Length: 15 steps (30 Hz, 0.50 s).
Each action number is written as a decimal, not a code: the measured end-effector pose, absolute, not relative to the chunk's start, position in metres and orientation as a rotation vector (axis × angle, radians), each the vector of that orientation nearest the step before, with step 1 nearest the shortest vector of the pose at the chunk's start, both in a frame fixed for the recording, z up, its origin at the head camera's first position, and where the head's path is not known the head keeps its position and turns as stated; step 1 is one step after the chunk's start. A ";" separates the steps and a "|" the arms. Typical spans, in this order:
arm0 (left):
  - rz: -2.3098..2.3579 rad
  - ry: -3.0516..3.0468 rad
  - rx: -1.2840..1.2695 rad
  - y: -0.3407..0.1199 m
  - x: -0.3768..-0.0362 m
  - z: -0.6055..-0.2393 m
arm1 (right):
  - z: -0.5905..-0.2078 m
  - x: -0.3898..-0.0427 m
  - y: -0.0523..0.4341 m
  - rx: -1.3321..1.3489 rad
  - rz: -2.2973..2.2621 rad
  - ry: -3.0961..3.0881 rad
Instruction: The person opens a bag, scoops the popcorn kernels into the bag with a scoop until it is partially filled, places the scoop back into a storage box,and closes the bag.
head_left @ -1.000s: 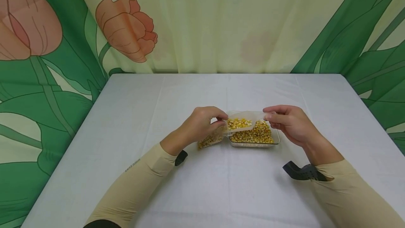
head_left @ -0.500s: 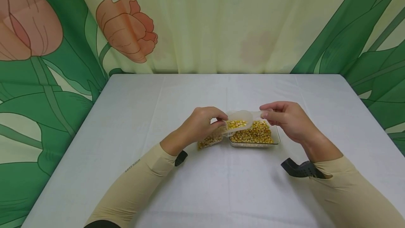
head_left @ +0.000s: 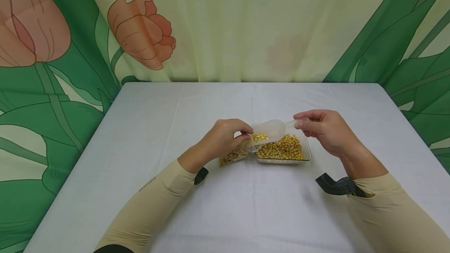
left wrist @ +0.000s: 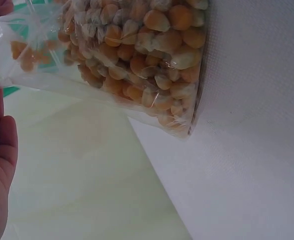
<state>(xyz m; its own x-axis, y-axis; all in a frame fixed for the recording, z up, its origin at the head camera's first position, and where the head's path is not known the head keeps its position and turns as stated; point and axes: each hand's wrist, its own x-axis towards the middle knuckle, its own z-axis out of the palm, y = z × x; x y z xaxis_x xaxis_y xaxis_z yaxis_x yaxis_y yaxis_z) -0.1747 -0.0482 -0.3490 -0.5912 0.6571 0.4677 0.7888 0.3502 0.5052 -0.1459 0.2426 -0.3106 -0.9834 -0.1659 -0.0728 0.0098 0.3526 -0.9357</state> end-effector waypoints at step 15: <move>-1.056 -2.421 -1.313 -0.048 -0.175 -0.350 | -0.304 -0.144 0.249 -0.152 -1.706 2.491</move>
<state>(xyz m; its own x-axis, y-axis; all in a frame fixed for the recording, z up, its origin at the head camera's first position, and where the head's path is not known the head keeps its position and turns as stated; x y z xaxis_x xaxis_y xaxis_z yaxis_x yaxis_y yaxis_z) -0.1748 -0.0482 -0.3504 -0.5891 0.6556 0.4724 0.7922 0.3533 0.4975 -0.1438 0.2491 -0.3044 -0.9879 -0.1495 -0.0407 -0.0160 0.3601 -0.9328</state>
